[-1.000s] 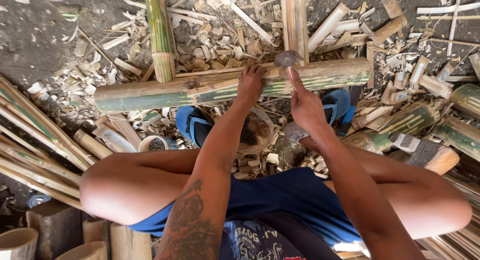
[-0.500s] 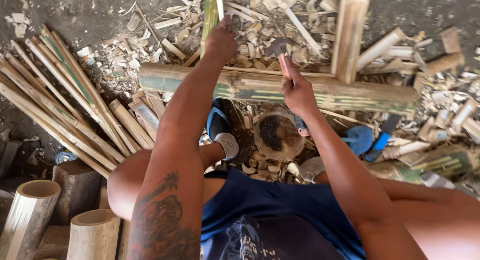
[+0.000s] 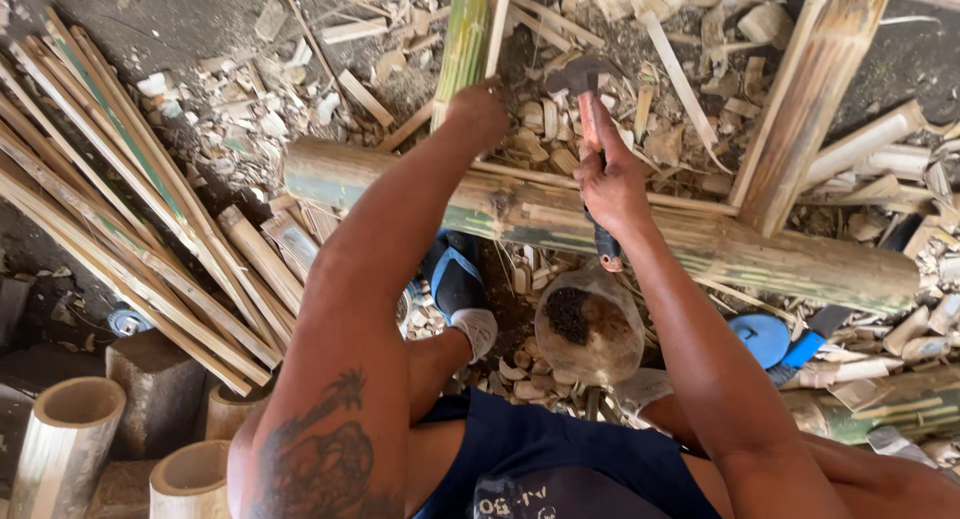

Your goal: The person assembles a bamboo frame by cutting bamboo pieces with a hand saw and securing them with nails using a hammer. The person repeatedly saws bamboo segments and hammers nails into joints to join the pieces.

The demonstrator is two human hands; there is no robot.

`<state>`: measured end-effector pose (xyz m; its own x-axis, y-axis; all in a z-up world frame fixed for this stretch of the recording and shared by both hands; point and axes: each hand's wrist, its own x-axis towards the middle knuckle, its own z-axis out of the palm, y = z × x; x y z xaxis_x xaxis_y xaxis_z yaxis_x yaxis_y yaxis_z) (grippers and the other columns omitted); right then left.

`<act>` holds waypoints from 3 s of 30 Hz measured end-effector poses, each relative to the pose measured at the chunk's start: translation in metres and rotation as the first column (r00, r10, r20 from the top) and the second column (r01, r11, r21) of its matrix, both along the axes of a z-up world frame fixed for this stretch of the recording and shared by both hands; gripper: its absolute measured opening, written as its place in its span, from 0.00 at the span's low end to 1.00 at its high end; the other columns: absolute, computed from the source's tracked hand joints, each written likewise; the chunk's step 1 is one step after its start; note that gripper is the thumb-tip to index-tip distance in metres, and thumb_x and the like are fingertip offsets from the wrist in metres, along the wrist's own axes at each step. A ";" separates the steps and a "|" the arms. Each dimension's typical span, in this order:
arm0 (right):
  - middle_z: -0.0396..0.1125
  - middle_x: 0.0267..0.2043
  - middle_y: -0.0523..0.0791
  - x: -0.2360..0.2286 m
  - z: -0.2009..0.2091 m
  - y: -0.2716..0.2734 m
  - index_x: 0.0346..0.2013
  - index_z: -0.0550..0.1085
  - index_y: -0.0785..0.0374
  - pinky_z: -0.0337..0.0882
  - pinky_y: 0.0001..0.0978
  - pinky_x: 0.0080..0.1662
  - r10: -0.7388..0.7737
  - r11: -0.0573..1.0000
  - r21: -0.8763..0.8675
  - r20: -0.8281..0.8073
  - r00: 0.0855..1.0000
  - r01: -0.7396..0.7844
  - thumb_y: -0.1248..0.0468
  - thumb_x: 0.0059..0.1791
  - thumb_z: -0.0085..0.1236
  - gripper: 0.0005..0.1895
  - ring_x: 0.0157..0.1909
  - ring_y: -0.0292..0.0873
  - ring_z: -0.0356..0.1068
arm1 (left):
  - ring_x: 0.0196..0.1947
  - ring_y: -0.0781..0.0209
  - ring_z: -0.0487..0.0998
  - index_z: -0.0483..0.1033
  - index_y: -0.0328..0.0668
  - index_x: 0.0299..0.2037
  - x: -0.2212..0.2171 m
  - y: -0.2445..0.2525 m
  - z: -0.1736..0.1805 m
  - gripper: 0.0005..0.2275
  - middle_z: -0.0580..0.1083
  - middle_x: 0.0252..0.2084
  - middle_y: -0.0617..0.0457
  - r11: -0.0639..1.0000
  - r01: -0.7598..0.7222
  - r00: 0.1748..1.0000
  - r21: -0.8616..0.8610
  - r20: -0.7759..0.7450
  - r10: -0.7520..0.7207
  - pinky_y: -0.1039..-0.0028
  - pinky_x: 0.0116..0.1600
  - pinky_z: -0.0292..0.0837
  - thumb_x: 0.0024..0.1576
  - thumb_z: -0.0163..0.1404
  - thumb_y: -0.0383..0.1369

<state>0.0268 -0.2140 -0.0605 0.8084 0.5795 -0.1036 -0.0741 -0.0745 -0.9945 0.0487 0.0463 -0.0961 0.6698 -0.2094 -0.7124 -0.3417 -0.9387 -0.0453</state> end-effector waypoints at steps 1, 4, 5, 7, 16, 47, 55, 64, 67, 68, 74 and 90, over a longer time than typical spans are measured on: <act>0.50 0.81 0.53 0.005 0.005 0.007 0.81 0.50 0.49 0.67 0.29 0.41 -0.011 0.997 -0.078 0.088 0.996 0.017 0.80 0.55 0.36 0.41 0.42 0.35 0.60 | 0.78 0.55 0.46 0.80 0.49 0.56 -0.001 -0.001 -0.001 0.14 0.62 0.73 0.55 0.999 -0.045 0.998 0.004 -0.034 0.046 0.64 0.72 0.48 0.63 0.47 0.35; 0.65 0.64 0.54 0.025 0.031 0.027 0.81 0.48 0.49 0.73 0.28 0.35 0.004 0.928 -0.364 0.227 0.974 0.081 0.74 0.60 0.39 0.36 0.34 0.34 0.66 | 0.76 0.57 0.54 0.77 0.48 0.61 -0.003 0.003 0.003 0.15 0.65 0.72 0.56 0.986 0.164 0.985 0.009 -0.055 -0.163 0.62 0.81 0.30 0.68 0.42 0.37; 0.69 0.53 0.53 0.032 0.041 0.031 0.80 0.46 0.48 0.73 0.30 0.30 0.011 0.863 -0.498 0.182 0.983 0.083 0.71 0.60 0.40 0.35 0.28 0.33 0.66 | 0.75 0.58 0.54 0.77 0.49 0.60 -0.004 0.004 0.005 0.15 0.65 0.71 0.55 0.986 0.166 0.985 -0.016 -0.045 -0.167 0.62 0.80 0.29 0.66 0.42 0.36; 0.73 0.39 0.51 0.046 0.058 0.041 0.79 0.43 0.50 0.72 0.31 0.22 -0.002 0.786 -0.610 0.160 0.987 0.100 0.67 0.61 0.41 0.34 0.21 0.34 0.66 | 0.75 0.58 0.53 0.76 0.50 0.59 -0.005 0.007 0.008 0.15 0.65 0.70 0.55 0.983 0.173 0.984 -0.068 -0.028 -0.175 0.61 0.78 0.28 0.64 0.43 0.35; 0.72 0.44 0.60 0.133 0.034 0.132 0.77 0.45 0.61 0.70 0.25 0.22 0.038 0.888 -0.358 0.682 0.730 0.289 0.67 0.64 0.36 0.27 0.21 0.36 0.68 | 0.70 0.58 0.63 0.80 0.48 0.53 -0.009 0.009 0.017 0.12 0.72 0.64 0.55 0.975 0.168 0.986 -0.145 0.029 -0.166 0.61 0.79 0.31 0.64 0.45 0.35; 0.62 0.26 0.40 0.089 -0.001 0.143 0.56 0.67 0.57 0.66 0.26 0.24 -0.330 0.863 -0.031 -0.789 0.518 0.504 0.56 0.59 0.44 0.13 0.23 0.34 0.61 | 0.67 0.60 0.68 0.83 0.51 0.49 -0.002 0.006 0.005 0.12 0.76 0.58 0.55 0.978 0.171 0.983 -0.119 -0.052 -0.178 0.67 0.79 0.38 0.56 0.58 0.37; 0.65 0.26 0.40 0.099 0.002 0.136 0.62 0.69 0.55 0.66 0.27 0.23 -0.313 0.927 -0.116 -0.764 0.564 0.358 0.56 0.59 0.47 0.17 0.21 0.33 0.62 | 0.67 0.56 0.68 0.82 0.51 0.51 -0.004 0.008 -0.015 0.10 0.77 0.57 0.53 0.970 0.081 0.997 -0.230 0.024 -0.077 0.63 0.79 0.39 0.65 0.50 0.37; 0.64 0.28 0.43 0.062 0.022 0.081 0.65 0.63 0.57 0.65 0.29 0.23 -0.312 0.949 -0.256 -0.655 0.688 0.185 0.60 0.59 0.40 0.19 0.22 0.35 0.60 | 0.74 0.46 0.53 0.78 0.56 0.56 -0.006 0.026 0.043 0.21 0.66 0.68 0.55 0.930 0.012 1.000 -0.368 -0.011 -0.017 0.62 0.76 0.42 0.50 0.60 0.36; 0.66 0.32 0.43 0.014 0.026 0.053 0.67 0.60 0.63 0.65 0.29 0.26 -0.316 0.935 -0.326 -0.582 0.750 0.141 0.67 0.57 0.41 0.22 0.25 0.35 0.59 | 0.74 0.41 0.56 0.60 0.51 0.70 0.001 0.047 0.057 0.29 0.60 0.72 0.41 0.840 -0.332 0.880 -0.429 0.180 0.440 0.50 0.76 0.46 0.62 0.56 0.48; 0.66 0.31 0.43 -0.003 0.027 0.045 0.67 0.58 0.58 0.66 0.29 0.27 -0.326 0.934 -0.322 -0.585 0.742 0.156 0.67 0.57 0.40 0.22 0.25 0.35 0.60 | 0.73 0.36 0.55 0.48 0.54 0.74 0.000 0.048 0.056 0.37 0.58 0.70 0.36 0.827 -0.440 0.773 -0.351 0.321 0.548 0.41 0.72 0.45 0.62 0.57 0.53; 0.64 0.27 0.43 -0.078 0.030 0.045 0.64 0.57 0.51 0.69 0.30 0.26 -0.571 0.798 -0.333 -0.683 0.455 0.502 0.63 0.56 0.41 0.21 0.24 0.35 0.63 | 0.44 0.43 0.83 0.10 0.63 0.70 -0.010 0.024 0.022 0.58 0.44 0.81 0.38 0.313 -0.857 0.338 -0.408 0.013 0.941 0.62 0.41 0.83 0.52 0.59 0.56; 0.60 0.26 0.39 -0.091 0.057 0.058 0.48 0.70 0.66 0.66 0.27 0.24 -0.362 0.848 -0.198 -0.894 0.263 0.492 0.51 0.61 0.37 0.21 0.24 0.34 0.60 | 0.45 0.34 0.80 0.13 0.57 0.71 -0.017 0.021 -0.013 0.60 0.57 0.70 0.26 0.446 -0.761 0.365 -0.470 0.258 0.894 0.61 0.37 0.84 0.51 0.65 0.50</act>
<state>-0.0644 -0.1560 -0.0035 0.4122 0.2388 -0.8793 -0.8812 0.3495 -0.3182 0.0317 0.0674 -0.1087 0.7856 0.5236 -0.3296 0.6143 -0.7236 0.3148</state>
